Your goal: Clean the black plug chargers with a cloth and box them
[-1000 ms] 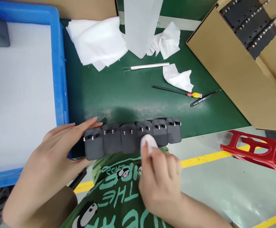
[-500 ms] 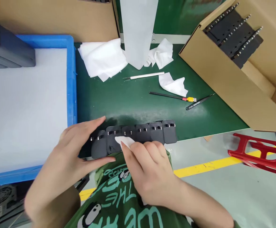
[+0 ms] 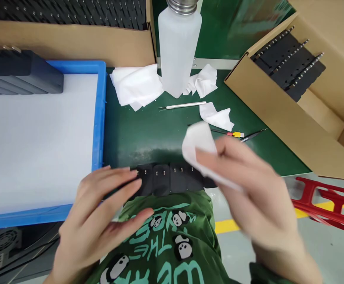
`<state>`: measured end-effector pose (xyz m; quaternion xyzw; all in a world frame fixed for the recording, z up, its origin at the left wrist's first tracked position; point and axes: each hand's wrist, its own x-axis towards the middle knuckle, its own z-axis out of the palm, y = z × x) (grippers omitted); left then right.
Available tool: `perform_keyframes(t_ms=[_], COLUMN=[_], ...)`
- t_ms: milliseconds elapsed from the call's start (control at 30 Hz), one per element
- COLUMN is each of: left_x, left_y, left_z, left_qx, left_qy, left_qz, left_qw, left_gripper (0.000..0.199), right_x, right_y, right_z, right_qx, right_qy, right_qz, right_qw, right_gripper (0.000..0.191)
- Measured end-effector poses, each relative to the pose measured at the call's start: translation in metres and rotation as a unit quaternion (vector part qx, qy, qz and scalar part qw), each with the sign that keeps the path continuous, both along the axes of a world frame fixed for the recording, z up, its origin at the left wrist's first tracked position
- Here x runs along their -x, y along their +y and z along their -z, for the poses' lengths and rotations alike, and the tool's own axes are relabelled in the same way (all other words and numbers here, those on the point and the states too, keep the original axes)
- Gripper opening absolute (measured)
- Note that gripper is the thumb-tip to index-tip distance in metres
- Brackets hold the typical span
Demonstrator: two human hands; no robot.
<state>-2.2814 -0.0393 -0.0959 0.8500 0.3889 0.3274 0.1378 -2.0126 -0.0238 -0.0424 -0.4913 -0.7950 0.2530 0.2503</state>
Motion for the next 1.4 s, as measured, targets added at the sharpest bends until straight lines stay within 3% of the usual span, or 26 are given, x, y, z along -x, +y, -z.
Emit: perform_keyframes(t_ms=[67,167,267,400,533,600,733,933,1400], left_x=[-0.003,-0.015,-0.029,-0.038,-0.037,-0.037,-0.04,-0.045,-0.044], left_y=[-0.01,-0.02,-0.022,-0.023,-0.022,-0.021,-0.018,-0.019,-0.023], left_z=[0.0,0.01,0.021,0.027,0.024,0.023,0.026,0.028,0.027], left_qx=[-0.007,-0.022,-0.046,-0.047,-0.042,-0.043,-0.044,-0.037,-0.034], left_qy=[-0.02,0.006,0.018,-0.014,-0.021,-0.025,-0.045,-0.059,-0.059], left_qz=[0.023,0.065,0.043,-0.015,-0.022,-0.023,-0.036,-0.057,-0.064], left_qw=[1.0,0.998,0.998,0.999,0.999,0.999,0.997,0.996,0.996], left_gripper=[0.025,0.021,0.025,0.024,0.023,0.021,0.014,0.009,0.013], right_x=[-0.006,0.006,0.023,0.021,0.005,0.006,0.037,0.08,0.049], right_y=[0.04,0.09,0.114,0.122,0.128,0.129,0.126,0.128,0.131], right_z=[0.005,0.028,0.052,0.065,0.056,0.051,0.049,0.06,0.058], right_qx=[0.042,0.164,0.232,0.233,0.231,0.239,0.221,0.213,0.308], right_qy=[0.056,0.093,0.098,0.11,0.117,0.147,0.201,0.064,0.094], right_qz=[-0.098,-0.311,-0.399,-0.414,-0.432,-0.407,-0.383,-0.484,-0.408], right_qw=[0.993,0.932,0.882,0.873,0.864,0.869,0.874,0.846,0.854], right_gripper=[0.055,0.047,0.036,0.037,0.041,0.039,0.033,0.046,0.039])
